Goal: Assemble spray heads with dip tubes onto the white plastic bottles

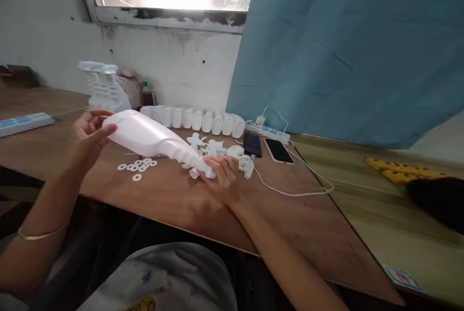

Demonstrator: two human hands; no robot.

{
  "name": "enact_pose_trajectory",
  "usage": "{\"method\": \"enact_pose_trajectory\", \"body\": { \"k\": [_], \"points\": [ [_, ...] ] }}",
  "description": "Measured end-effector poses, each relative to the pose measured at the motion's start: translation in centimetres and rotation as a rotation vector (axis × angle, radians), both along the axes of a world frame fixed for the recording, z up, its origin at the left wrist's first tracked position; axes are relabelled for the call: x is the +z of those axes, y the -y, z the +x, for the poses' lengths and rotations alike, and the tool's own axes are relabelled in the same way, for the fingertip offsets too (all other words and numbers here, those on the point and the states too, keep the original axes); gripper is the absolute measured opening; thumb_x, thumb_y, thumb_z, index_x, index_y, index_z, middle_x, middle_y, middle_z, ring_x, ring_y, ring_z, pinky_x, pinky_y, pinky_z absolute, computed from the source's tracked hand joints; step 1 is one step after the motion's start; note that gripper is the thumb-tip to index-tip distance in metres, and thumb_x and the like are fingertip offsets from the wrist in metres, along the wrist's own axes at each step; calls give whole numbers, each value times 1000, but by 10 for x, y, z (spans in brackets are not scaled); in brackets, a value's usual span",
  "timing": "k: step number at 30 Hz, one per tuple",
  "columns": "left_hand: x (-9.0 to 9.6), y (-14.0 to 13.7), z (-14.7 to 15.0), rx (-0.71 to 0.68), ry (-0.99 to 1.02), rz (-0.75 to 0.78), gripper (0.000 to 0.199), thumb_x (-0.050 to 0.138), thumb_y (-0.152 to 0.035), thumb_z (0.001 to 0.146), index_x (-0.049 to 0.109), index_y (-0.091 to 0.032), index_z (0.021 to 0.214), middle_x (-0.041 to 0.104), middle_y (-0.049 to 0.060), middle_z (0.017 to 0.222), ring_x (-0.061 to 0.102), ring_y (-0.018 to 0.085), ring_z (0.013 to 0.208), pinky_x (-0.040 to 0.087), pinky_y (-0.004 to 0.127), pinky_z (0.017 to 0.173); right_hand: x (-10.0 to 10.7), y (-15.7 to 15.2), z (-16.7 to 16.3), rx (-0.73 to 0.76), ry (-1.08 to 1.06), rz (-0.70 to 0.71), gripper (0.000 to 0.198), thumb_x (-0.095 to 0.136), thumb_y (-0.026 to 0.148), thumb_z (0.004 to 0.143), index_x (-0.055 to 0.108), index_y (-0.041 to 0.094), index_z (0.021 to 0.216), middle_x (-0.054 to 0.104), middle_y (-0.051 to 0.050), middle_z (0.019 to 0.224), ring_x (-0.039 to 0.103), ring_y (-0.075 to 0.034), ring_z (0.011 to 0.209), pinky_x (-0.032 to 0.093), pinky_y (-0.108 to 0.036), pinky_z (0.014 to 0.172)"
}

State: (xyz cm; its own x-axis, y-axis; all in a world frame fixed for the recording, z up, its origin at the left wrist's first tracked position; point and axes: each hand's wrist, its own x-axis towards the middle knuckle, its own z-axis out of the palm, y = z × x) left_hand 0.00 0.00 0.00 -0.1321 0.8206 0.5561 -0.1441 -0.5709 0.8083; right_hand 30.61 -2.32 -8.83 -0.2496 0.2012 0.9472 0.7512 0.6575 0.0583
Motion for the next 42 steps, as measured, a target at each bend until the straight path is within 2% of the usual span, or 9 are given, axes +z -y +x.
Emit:
{"method": "enact_pose_trajectory", "body": {
  "k": [5,10,14,20,25,29,34,39,42],
  "points": [
    [8,5,-3,-127,29,45,41,74,-8,50,61,-20,86,57,1,89,54,13,78,46,19,60,0,2,-6,36,44,-19,28,68,27,73,55,21,98,67,-3,82,58,-20,77,42,-35,72],
    [4,3,-11,-280,-21,25,55,71,-12,53,54,-22,105,59,4,87,57,20,76,46,26,57,5,4,-9,100,-23,-80,24,68,28,73,56,21,93,67,-3,80,58,-20,73,40,-35,70],
    [2,1,-17,-272,-123,-62,65,72,-23,58,47,-18,117,60,6,86,57,20,72,45,26,54,4,2,-10,140,-50,-194,18,66,31,75,59,21,88,68,-2,78,59,-20,74,40,-36,72],
    [3,6,-6,-110,-125,-177,47,68,-29,70,52,-18,114,57,3,91,54,13,76,44,18,57,4,6,-13,222,-142,-520,20,63,33,75,63,19,88,67,-4,81,60,-19,75,45,-32,68],
    [2,6,-4,-100,-130,-142,46,68,-24,69,53,-20,112,56,2,89,53,12,78,44,17,60,10,13,-14,311,-255,-859,22,62,36,76,64,19,90,65,1,71,57,-14,60,43,-23,53],
    [1,5,-10,-111,-130,-125,47,67,-25,68,53,-18,112,57,4,91,54,16,81,45,20,61,13,16,-17,407,-373,-1022,25,64,39,74,66,18,88,62,1,68,54,-12,57,41,-22,51],
    [7,12,-13,-139,-175,76,54,69,-28,65,51,-22,116,56,4,102,55,19,89,49,25,68,14,16,-22,529,-525,-1115,28,72,38,65,67,17,84,62,1,70,53,-12,58,41,-23,51],
    [16,21,-18,-246,-412,335,103,80,-41,49,26,-29,136,31,7,139,37,32,121,46,45,90,11,12,-28,673,-678,-1157,34,67,43,69,64,19,93,64,-1,76,58,-15,66,48,-27,59],
    [19,21,-20,-127,-560,456,105,82,-39,49,24,-28,136,24,9,143,25,33,130,36,51,99,11,11,-30,777,-698,-1214,42,64,51,70,62,18,96,64,-2,72,61,-17,64,51,-32,60]
  ]
}}
